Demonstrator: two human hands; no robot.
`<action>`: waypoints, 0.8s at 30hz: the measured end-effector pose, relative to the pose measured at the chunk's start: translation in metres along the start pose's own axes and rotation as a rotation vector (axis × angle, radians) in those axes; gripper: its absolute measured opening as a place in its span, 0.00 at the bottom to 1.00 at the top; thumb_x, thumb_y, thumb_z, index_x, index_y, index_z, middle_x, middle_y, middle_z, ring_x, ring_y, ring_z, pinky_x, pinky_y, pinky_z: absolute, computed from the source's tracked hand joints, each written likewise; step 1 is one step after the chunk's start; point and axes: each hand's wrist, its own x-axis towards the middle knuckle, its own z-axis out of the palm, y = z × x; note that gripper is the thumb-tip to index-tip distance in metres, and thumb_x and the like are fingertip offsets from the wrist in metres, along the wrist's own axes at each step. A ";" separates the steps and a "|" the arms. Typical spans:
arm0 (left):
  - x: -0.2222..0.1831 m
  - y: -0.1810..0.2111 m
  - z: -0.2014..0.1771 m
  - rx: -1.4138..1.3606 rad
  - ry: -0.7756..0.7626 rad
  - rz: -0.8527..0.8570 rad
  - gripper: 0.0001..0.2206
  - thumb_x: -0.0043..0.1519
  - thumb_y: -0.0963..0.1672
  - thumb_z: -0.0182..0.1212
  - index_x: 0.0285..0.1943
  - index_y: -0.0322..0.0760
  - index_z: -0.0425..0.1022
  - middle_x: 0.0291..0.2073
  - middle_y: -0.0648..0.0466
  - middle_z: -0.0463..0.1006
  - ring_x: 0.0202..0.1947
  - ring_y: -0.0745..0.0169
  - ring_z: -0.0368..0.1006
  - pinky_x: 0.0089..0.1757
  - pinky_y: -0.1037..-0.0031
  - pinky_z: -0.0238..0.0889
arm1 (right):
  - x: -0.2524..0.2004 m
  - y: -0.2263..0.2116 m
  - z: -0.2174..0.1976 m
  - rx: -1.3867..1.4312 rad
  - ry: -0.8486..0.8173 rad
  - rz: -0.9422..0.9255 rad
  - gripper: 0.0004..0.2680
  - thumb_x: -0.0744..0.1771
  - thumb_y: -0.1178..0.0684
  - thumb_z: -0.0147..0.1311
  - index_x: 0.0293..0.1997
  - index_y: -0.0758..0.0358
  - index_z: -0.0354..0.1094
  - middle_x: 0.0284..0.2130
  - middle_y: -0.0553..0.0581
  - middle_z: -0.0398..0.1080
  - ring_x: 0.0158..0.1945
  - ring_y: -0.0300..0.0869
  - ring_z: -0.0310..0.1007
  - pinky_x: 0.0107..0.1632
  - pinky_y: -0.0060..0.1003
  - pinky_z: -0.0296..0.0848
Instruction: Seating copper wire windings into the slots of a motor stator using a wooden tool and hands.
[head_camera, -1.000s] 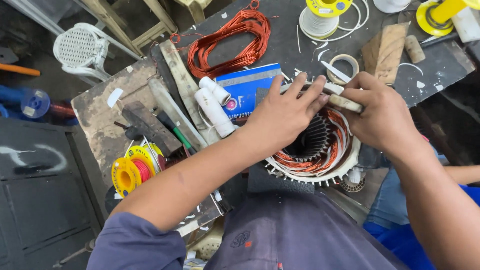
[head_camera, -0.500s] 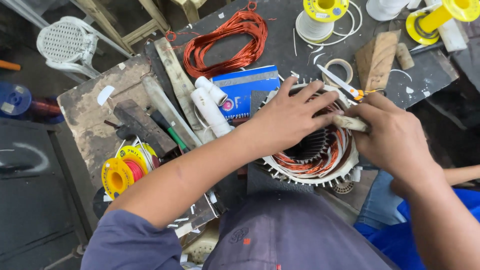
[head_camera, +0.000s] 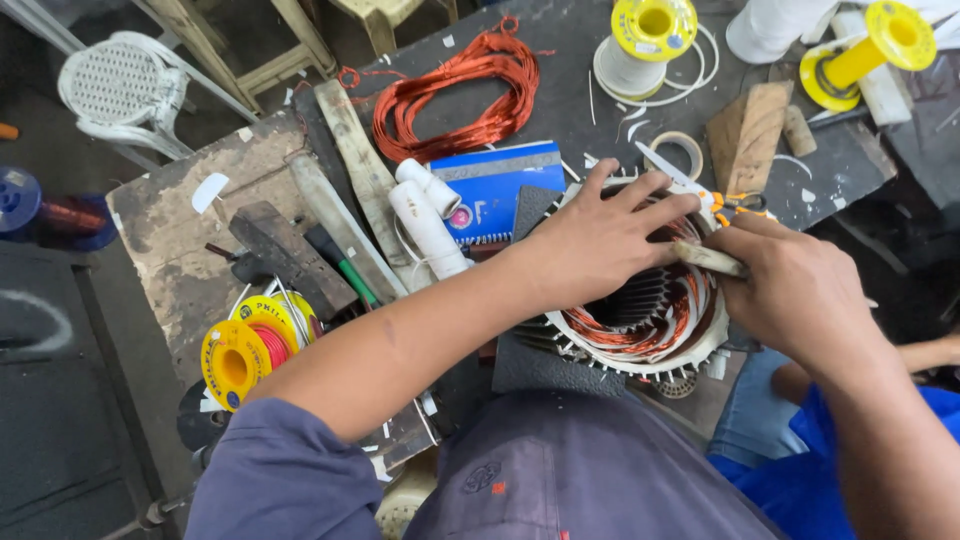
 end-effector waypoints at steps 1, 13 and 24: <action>-0.004 0.000 -0.003 -0.001 0.000 0.001 0.20 0.61 0.44 0.53 0.64 0.59 0.69 0.71 0.54 0.52 0.69 0.46 0.48 0.58 0.37 0.50 | -0.003 0.003 0.006 0.000 -0.001 0.001 0.11 0.61 0.53 0.49 0.44 0.45 0.70 0.41 0.46 0.73 0.43 0.53 0.76 0.36 0.53 0.75; 0.004 0.010 -0.005 0.060 0.117 0.206 0.15 0.61 0.46 0.56 0.57 0.53 0.76 0.62 0.62 0.64 0.62 0.51 0.56 0.54 0.46 0.57 | -0.032 -0.006 0.011 0.156 0.074 0.045 0.09 0.59 0.54 0.53 0.40 0.48 0.73 0.31 0.49 0.71 0.39 0.55 0.74 0.36 0.54 0.71; 0.002 0.009 -0.010 -0.018 0.236 0.234 0.06 0.58 0.44 0.58 0.37 0.52 0.81 0.47 0.64 0.71 0.54 0.56 0.63 0.45 0.52 0.57 | -0.025 -0.004 0.006 0.234 -0.046 0.006 0.07 0.58 0.56 0.50 0.36 0.54 0.68 0.34 0.53 0.74 0.38 0.58 0.74 0.39 0.52 0.69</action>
